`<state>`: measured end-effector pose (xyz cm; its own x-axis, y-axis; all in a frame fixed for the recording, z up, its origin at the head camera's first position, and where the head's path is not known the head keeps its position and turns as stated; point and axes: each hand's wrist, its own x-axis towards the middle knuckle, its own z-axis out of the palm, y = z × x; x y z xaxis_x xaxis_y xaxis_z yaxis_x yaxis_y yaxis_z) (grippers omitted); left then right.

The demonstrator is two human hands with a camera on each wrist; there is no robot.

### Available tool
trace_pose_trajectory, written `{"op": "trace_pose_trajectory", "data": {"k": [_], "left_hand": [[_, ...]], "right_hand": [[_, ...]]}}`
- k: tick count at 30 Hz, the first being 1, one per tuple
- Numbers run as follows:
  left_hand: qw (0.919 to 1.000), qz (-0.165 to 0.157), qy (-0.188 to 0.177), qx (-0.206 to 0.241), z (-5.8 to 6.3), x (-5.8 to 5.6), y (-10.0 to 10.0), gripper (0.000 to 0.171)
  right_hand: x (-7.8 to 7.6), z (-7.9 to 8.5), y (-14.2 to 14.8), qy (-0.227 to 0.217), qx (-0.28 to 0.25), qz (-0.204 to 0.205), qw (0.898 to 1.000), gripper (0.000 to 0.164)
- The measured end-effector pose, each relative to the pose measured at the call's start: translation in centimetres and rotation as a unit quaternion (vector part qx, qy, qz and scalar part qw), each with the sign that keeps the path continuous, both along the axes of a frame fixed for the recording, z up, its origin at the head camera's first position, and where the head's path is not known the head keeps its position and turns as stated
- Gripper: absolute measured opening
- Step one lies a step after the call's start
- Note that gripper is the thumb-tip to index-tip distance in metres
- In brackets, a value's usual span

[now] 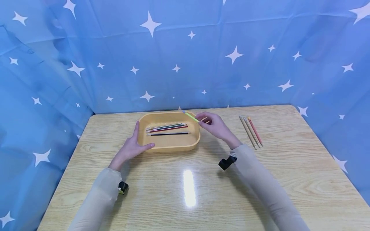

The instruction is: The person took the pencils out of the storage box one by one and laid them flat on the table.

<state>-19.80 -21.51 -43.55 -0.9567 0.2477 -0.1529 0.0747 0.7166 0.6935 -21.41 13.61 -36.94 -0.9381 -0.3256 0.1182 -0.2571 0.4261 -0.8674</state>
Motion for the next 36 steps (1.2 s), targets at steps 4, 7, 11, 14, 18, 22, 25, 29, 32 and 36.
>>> {"op": "trace_pose_trajectory", "data": {"k": [4,7,11,14,18,22,25,29,32,36], "left_hand": [[1.0,0.0,0.001,-0.003,-0.1,0.0,0.0,0.121],[1.0,0.0,0.003,-0.004,0.0,0.0,0.0,0.121],[1.0,-0.001,0.003,-0.002,-0.1,-0.1,0.0,0.121],[1.0,0.001,0.0,0.0,-0.1,0.0,0.0,0.121],[1.0,0.002,-0.003,0.001,-0.1,0.0,0.0,0.121],[1.0,0.001,0.001,0.001,0.0,-0.1,0.1,0.122],[1.0,-0.001,0.004,0.0,0.0,-0.1,0.1,0.122],[1.0,0.001,0.001,-0.004,0.0,-0.1,0.1,0.121],[1.0,0.003,-0.003,-0.004,0.0,0.0,0.1,0.121],[1.0,0.002,-0.006,-0.003,0.1,0.0,0.2,0.121]], "right_hand": [[0.2,-0.6,1.6,-0.001,0.006,-0.017,1.0,0.024],[-0.5,-2.6,3.3,-0.001,0.015,-0.029,0.999,0.024],[-0.9,-4.2,5.5,0.0,0.022,-0.042,0.999,0.024],[-0.7,-4.5,6.9,0.004,0.025,-0.05,0.998,0.024],[-0.3,-4.7,8.9,0.008,0.038,-0.06,0.997,0.025],[0.3,-4.9,10.9,0.001,0.052,-0.078,0.996,0.027],[0.7,-5.1,12.5,-0.003,0.059,-0.094,0.994,0.03],[1.0,-5.5,14.4,-0.005,0.065,-0.116,0.991,0.032],[1.2,-5.8,15.7,-0.007,0.067,-0.137,0.988,0.031],[1.4,-6.3,17.0,-0.016,0.056,-0.161,0.985,0.032]]}}
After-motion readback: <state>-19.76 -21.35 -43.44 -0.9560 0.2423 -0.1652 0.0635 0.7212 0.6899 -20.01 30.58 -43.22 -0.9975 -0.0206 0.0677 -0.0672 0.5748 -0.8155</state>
